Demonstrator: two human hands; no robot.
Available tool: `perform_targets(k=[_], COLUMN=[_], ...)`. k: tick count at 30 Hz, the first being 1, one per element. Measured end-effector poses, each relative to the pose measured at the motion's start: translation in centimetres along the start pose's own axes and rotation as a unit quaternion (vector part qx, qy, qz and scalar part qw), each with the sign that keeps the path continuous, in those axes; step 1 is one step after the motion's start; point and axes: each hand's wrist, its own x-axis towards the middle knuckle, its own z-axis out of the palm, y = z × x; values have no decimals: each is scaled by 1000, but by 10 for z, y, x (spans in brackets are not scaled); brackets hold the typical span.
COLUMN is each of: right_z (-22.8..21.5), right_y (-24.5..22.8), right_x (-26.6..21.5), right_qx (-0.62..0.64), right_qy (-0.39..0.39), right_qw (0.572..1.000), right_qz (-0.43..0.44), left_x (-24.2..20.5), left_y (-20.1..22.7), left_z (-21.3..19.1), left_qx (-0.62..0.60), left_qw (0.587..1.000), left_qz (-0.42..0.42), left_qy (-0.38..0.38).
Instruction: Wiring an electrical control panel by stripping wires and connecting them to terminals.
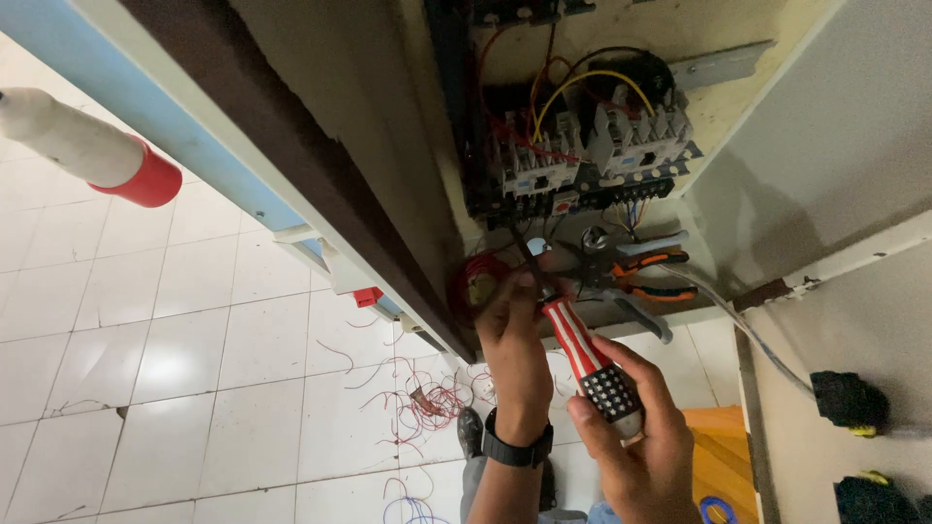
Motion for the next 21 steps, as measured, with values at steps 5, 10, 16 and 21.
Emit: perform_targets(k=[5, 10, 16, 21], right_z=[-1, -2, -2, -2], right_y=[20, 17, 20, 19], right_x=[5, 9, 8, 9], right_qx=[-11, -24, -26, -33], right_qy=[-26, -33, -30, -40], right_qw=[993, 990, 993, 991], right_qz=[-114, -132, -112, -123], left_x=[2, 1, 3, 5], left_y=[-5, 4, -5, -10], left_z=[-1, 4, 2, 0], left_qx=[48, 47, 59, 40], left_qw=[998, 999, 998, 999], left_qz=[23, -2, -2, 27], left_qy=[-14, -8, -3, -10])
